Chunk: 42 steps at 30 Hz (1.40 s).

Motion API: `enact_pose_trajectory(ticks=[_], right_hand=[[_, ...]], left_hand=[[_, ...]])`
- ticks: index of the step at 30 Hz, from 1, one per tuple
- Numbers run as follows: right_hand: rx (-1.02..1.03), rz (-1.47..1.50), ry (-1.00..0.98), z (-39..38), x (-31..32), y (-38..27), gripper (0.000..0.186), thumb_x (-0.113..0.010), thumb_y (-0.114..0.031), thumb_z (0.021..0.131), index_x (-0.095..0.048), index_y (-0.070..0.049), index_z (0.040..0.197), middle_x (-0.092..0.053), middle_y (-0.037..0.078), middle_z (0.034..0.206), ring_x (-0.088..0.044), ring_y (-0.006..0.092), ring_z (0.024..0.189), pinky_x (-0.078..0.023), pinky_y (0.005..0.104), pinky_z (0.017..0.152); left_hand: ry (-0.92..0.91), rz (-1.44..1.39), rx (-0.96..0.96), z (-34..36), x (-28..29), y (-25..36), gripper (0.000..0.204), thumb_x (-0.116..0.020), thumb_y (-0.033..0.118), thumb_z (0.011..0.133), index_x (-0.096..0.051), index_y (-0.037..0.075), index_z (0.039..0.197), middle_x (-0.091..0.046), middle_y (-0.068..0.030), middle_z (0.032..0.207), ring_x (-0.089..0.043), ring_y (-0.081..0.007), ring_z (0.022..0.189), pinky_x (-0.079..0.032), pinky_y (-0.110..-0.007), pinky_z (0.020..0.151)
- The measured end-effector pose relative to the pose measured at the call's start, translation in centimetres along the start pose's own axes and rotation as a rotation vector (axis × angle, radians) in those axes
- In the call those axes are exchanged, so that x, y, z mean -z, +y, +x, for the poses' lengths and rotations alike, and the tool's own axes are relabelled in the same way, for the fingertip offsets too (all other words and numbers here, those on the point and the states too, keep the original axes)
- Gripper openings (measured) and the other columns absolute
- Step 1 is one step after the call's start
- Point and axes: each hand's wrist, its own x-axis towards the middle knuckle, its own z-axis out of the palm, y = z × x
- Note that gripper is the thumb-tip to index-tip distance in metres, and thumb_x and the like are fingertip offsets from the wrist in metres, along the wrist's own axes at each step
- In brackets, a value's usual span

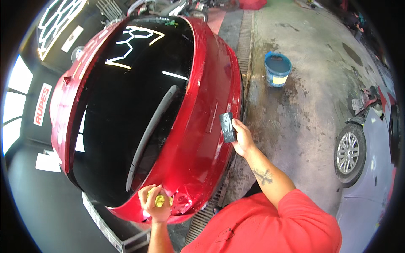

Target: The person sands the rear panel of a red car using a sanding block and periodically wipes the surface with a yellow cloth.

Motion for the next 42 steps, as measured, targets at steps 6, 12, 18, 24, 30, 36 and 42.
enact_pose_trajectory(ticks=[6, 12, 18, 24, 30, 36, 42], right_hand=[[-0.492, 0.015, -0.191, -2.6, -1.2, -4.6, 0.054, -0.040, -0.044, 0.126, -0.065, -0.005, 0.154, -0.080, 0.016, 0.131, -0.078, 0.0262, 0.103, -0.064, 0.0393, 0.081], [-0.798, 0.003, -0.444, -4.4, -4.3, -6.5, 0.054, -0.036, -0.041, 0.126, -0.069, -0.002, 0.143, -0.080, 0.019, 0.116, -0.081, 0.0274, 0.091, -0.067, 0.0384, 0.073], [-1.271, -0.196, -0.525, -7.8, -1.9, -5.4, 0.049, -0.045, -0.041, 0.118, -0.070, -0.003, 0.133, -0.081, 0.017, 0.098, -0.079, 0.0277, 0.070, -0.063, 0.0350, 0.052], [-1.435, -0.439, -0.635, -8.8, -3.9, -4.3, 0.052, -0.047, -0.048, 0.119, -0.074, -0.004, 0.126, -0.081, 0.015, 0.094, -0.077, 0.0259, 0.064, -0.061, 0.0345, 0.049], [-1.242, -0.671, -0.933, -7.1, -3.8, -2.7, 0.079, -0.060, -0.066, 0.114, -0.042, -0.016, 0.172, -0.059, 0.015, 0.161, -0.065, 0.0322, 0.138, -0.064, 0.0521, 0.097], [-1.053, -0.405, -1.224, -3.0, -8.1, -2.2, 0.069, -0.087, -0.038, 0.106, -0.055, -0.017, 0.163, -0.069, 0.001, 0.153, -0.067, 0.0198, 0.140, -0.064, 0.0473, 0.100], [-0.646, -0.679, -1.793, 7.6, -24.9, -10.9, 0.050, -0.085, -0.012, 0.102, -0.065, -0.006, 0.147, -0.079, 0.009, 0.126, -0.077, 0.0197, 0.113, -0.065, 0.0354, 0.095]], left_hand=[[-0.136, -0.517, 0.736, 0.1, -8.3, 7.8, 0.019, -0.083, 0.002, 0.098, -0.082, -0.001, 0.117, -0.078, -0.0111, 0.117, -0.074, -0.0184, 0.102, -0.059, -0.033, 0.092], [-0.108, -1.140, 1.148, 1.3, -11.7, 12.4, 0.051, -0.085, 0.019, 0.103, -0.069, 0.002, 0.149, -0.077, -0.0129, 0.132, -0.075, -0.0180, 0.113, -0.063, -0.035, 0.098], [-0.232, -1.439, 1.001, -1.3, -9.8, 16.4, 0.096, -0.100, 0.035, 0.092, -0.051, 0.004, 0.169, -0.072, -0.0067, 0.138, -0.072, -0.0162, 0.116, -0.060, -0.035, 0.103], [0.112, -1.149, 0.998, -7.8, -10.3, 21.3, 0.067, -0.093, 0.022, 0.098, -0.061, 0.003, 0.153, -0.076, -0.0077, 0.131, -0.072, -0.0163, 0.121, -0.059, -0.036, 0.105], [1.102, -0.956, 1.076, -5.2, -10.9, 23.6, 0.031, -0.079, 0.015, 0.111, -0.066, 0.004, 0.138, -0.078, -0.0058, 0.122, -0.075, -0.0144, 0.107, -0.062, -0.033, 0.093], [1.378, -1.031, 0.872, 6.9, -16.3, 23.1, 0.039, -0.075, 0.025, 0.112, -0.064, 0.007, 0.145, -0.072, -0.0031, 0.128, -0.069, -0.0137, 0.114, -0.056, -0.033, 0.100], [1.702, -0.545, 0.796, 4.8, -13.5, 20.8, 0.041, -0.070, 0.019, 0.109, -0.066, 0.000, 0.145, -0.076, -0.0129, 0.137, -0.073, -0.0244, 0.124, -0.055, -0.044, 0.115]])
